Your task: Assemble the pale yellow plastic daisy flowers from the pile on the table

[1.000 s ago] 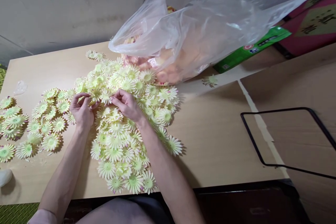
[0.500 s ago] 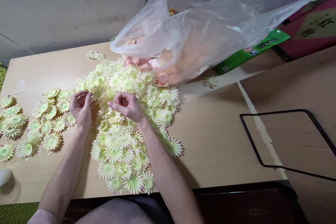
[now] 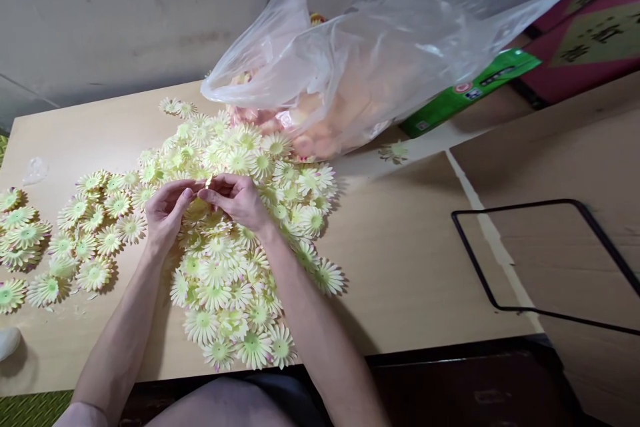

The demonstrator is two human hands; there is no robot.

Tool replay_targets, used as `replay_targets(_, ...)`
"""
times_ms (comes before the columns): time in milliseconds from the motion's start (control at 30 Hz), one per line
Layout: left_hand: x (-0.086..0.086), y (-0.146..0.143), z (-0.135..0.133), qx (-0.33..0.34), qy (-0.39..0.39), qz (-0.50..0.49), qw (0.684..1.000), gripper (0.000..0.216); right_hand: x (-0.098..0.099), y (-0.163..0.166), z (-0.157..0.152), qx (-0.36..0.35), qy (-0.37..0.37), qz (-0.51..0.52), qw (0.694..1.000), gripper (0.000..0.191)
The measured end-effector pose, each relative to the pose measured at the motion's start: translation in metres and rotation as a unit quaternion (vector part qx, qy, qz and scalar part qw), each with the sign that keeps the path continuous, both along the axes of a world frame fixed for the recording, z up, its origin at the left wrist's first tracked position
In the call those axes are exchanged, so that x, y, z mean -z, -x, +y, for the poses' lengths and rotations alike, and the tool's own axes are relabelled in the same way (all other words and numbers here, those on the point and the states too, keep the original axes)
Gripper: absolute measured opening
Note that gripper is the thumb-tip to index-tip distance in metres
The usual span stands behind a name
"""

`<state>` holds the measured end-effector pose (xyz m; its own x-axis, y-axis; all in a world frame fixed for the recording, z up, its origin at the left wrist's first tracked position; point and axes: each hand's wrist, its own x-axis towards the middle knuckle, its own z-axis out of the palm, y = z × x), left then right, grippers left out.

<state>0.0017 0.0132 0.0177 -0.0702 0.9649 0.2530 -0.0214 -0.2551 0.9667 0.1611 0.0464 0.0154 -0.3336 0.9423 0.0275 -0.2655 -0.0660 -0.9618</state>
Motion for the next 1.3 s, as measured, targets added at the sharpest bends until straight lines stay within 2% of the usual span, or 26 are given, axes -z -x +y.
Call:
replay_targets(400,0.000,0.001,0.001,-0.015,-0.012,0.009,1.000,0.020,0.013,-0.003,0.005,-0.041,-0.012,0.025,0.999,0.029)
replay_targets(667,0.002,-0.001,0.000,-0.010,-0.009,0.025,1.000,0.025,0.017,-0.001,0.005,-0.012,-0.012,0.032,0.999,0.024)
replay_targets(900,0.001,-0.001,0.000,-0.001,-0.006,0.036,0.999,0.022,0.013,-0.001,0.004,0.004,-0.012,0.012,1.000,0.023)
replay_targets(1133,0.003,0.000,0.002,-0.030,0.000,0.021,0.999,0.021,0.010,-0.001,0.004,-0.023,-0.006,-0.003,1.000,0.031)
replay_targets(1300,0.003,0.001,0.003,-0.046,0.002,0.017,0.999,0.021,0.010,-0.003,0.005,-0.046,-0.017,0.002,0.999,0.026)
